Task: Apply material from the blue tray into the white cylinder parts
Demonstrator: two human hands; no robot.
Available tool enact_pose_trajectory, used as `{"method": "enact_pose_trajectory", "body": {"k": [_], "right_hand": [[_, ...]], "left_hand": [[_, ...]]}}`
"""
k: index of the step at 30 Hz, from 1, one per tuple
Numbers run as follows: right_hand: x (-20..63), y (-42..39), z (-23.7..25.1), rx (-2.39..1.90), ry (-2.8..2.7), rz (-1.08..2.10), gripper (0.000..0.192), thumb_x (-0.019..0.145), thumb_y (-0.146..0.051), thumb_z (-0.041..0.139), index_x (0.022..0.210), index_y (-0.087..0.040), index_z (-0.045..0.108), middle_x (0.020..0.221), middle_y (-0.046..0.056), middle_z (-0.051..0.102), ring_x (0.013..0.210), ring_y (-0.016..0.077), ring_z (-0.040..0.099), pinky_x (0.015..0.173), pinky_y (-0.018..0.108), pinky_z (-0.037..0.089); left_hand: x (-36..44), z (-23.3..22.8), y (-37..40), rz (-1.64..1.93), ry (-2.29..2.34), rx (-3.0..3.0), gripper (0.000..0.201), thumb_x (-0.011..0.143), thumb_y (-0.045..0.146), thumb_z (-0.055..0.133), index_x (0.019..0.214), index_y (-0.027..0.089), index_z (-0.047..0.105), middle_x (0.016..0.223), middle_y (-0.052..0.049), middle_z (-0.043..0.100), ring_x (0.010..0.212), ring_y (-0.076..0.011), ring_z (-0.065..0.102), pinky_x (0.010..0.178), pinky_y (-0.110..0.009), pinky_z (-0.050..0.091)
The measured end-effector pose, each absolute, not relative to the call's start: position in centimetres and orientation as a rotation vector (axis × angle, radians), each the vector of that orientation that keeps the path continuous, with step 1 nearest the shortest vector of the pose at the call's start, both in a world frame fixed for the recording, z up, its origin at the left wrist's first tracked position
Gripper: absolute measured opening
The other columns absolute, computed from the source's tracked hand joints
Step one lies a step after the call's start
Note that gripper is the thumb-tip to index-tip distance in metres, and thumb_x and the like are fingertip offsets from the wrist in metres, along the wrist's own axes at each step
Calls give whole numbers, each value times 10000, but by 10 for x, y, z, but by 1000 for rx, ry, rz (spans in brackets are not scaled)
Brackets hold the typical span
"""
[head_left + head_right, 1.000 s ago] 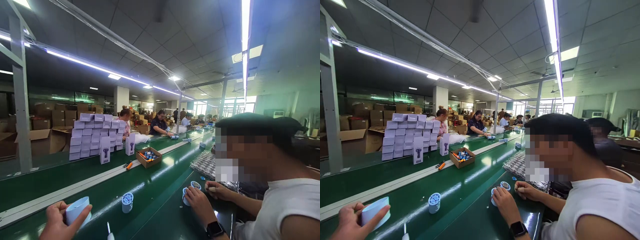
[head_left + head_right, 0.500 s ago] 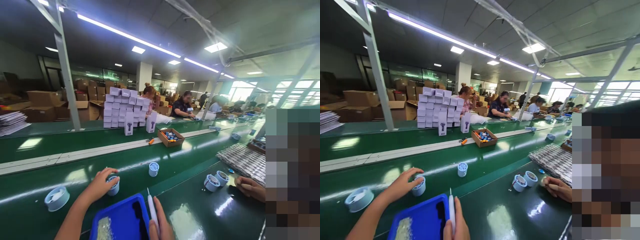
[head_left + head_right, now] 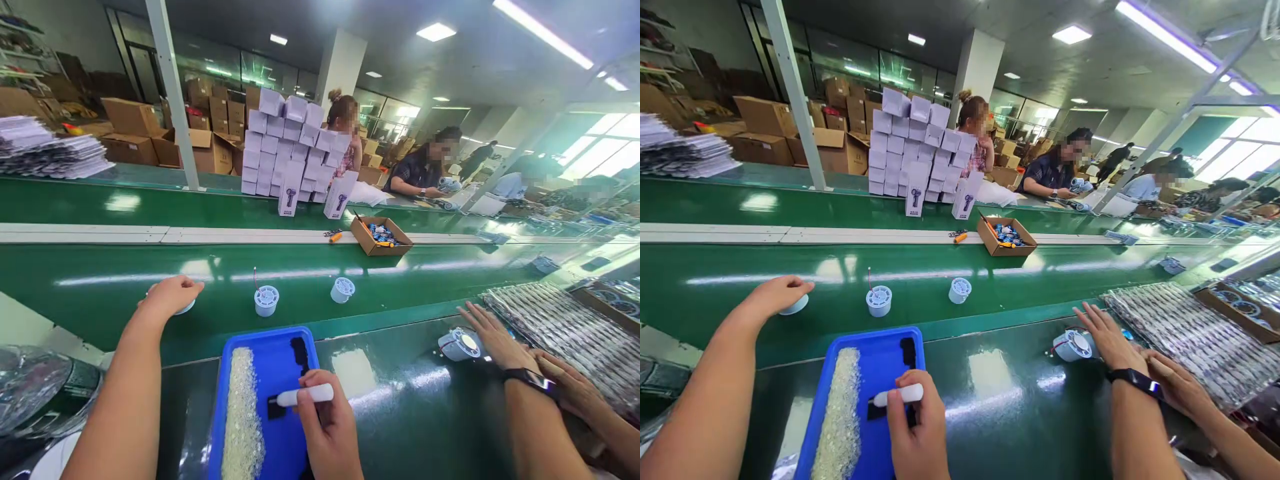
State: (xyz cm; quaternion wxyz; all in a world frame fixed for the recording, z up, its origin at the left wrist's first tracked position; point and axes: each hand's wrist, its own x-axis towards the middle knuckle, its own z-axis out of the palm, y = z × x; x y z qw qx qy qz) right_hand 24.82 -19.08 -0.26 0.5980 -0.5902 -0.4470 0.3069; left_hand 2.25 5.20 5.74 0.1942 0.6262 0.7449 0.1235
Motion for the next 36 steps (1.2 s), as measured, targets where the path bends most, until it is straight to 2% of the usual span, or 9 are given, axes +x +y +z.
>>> {"method": "enact_pose_trajectory", "body": {"k": [4, 15, 25, 36], "right_hand": [[249, -187, -4, -1416, -1149, 767, 154, 858, -301, 545, 965, -199, 592, 950, 69, 646, 884, 181, 620, 757, 268, 507], [247, -183, -13, -1466, -1133, 914, 206, 874, -359, 515, 987, -194, 567, 997, 77, 627, 871, 182, 621, 743, 277, 511], [250, -184, -17, -1514, -1122, 831, 192, 884, -365, 499, 958, -197, 556, 956, 63, 606, 848, 178, 615, 775, 303, 502], [249, -185, -24, -1503, -1156, 859, 196, 884, -361, 497, 990, -207, 553, 1012, 78, 604, 904, 203, 628, 812, 336, 502]], "left_hand": [[27, 49, 55, 174, 2093, 1718, 333, 674, 528, 515, 764, 220, 602, 947, -91, 656, 938, -320, 573, 744, -389, 430], [30, 50, 50, 240, 1987, 1724, 433, 679, 532, 498, 919, 186, 595, 1018, -86, 641, 911, -264, 587, 706, -313, 436], [36, 45, 49, 268, 1950, 1727, 464, 711, 485, 514, 1039, 159, 559, 1148, -118, 594, 1029, -277, 556, 786, -323, 433], [41, 48, 44, 263, 1924, 1659, 534, 696, 472, 551, 1139, 179, 501, 1244, -118, 543, 1125, -279, 519, 840, -324, 437]]}}
